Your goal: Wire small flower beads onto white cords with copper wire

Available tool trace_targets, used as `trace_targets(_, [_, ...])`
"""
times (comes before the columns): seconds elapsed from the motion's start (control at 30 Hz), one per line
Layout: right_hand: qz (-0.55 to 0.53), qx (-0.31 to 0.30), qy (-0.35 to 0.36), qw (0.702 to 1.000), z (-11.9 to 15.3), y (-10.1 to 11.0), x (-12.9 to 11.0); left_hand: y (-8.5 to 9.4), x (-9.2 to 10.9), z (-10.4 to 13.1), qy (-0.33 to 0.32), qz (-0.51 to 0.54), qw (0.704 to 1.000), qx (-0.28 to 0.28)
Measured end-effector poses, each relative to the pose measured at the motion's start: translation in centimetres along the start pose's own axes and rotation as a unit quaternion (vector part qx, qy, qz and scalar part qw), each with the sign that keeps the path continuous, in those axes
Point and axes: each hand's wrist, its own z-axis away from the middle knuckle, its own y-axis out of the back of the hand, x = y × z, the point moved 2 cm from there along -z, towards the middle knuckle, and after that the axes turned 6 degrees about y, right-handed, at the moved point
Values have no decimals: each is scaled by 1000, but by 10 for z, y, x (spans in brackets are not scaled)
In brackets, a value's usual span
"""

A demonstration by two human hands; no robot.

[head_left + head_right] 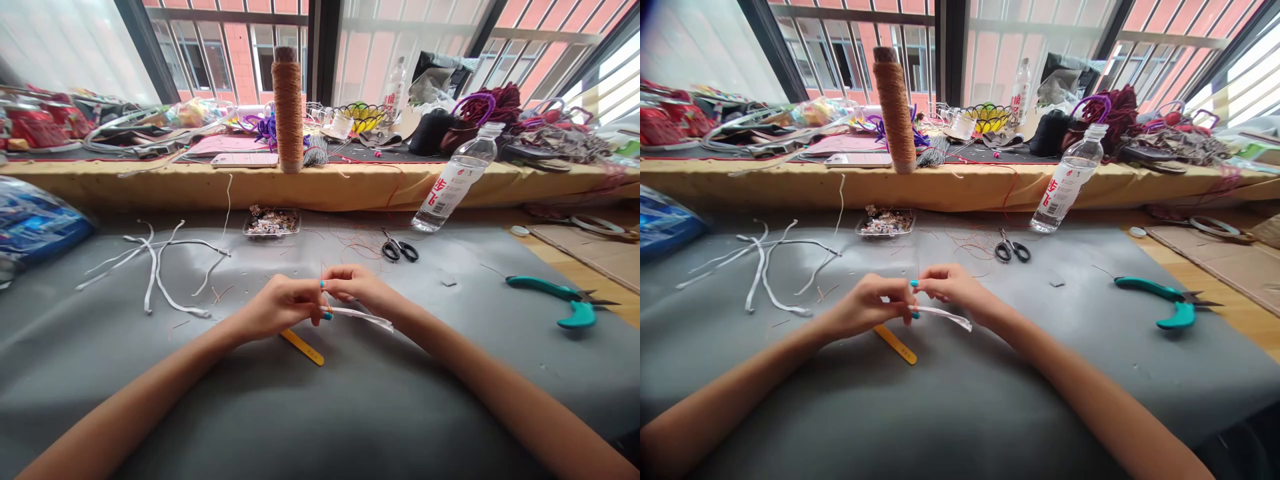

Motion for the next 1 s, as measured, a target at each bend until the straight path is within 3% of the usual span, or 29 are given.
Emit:
trace_targets(0.13, [-118,51,-13,992,0,-2,6,6,1,-2,94,140,983,75])
trace_targets(0.23, [-136,107,-15,985,-1,1,9,10,-2,-4,110,189,968,126])
trace_targets(0.33, [-9,134,20,991,-2,3,10,14,-8,-7,120,178,961,174])
trace_targets(0.4, [155,147,107,971,0,1,9,17,-13,-7,131,112,962,210])
trace_targets(0.43, [248,152,170,942,2,-2,8,18,-15,-7,126,47,964,229])
trace_targets(0.5, [420,156,305,840,9,-10,4,19,-18,-7,75,-153,949,263])
trace_targets(0.57, [526,164,408,728,17,-17,0,15,-17,-5,-32,-366,890,268])
trace_targets(0.6, [547,170,436,694,20,-19,-2,10,-17,-4,-90,-440,859,246])
trace_targets(0.63, [548,175,445,687,22,-19,-5,5,-17,-3,-141,-485,834,222])
trace_targets(0.67, [529,176,433,708,22,-17,-8,0,-17,-1,-184,-506,820,192])
trace_targets(0.73, [441,155,351,811,18,-10,-11,-8,-17,2,-236,-490,827,141])
trace_targets(0.8, [312,98,220,919,11,-2,-9,-13,-14,3,-243,-418,870,95])
trace_targets(0.83, [254,62,158,952,7,1,-7,-14,-13,4,-230,-366,899,75])
trace_targets(0.93, [139,16,64,988,-1,6,1,-10,-6,3,-135,-188,971,56])
trace_targets(1.0, [90,33,50,994,-3,5,5,-4,-1,2,-59,-72,992,86])
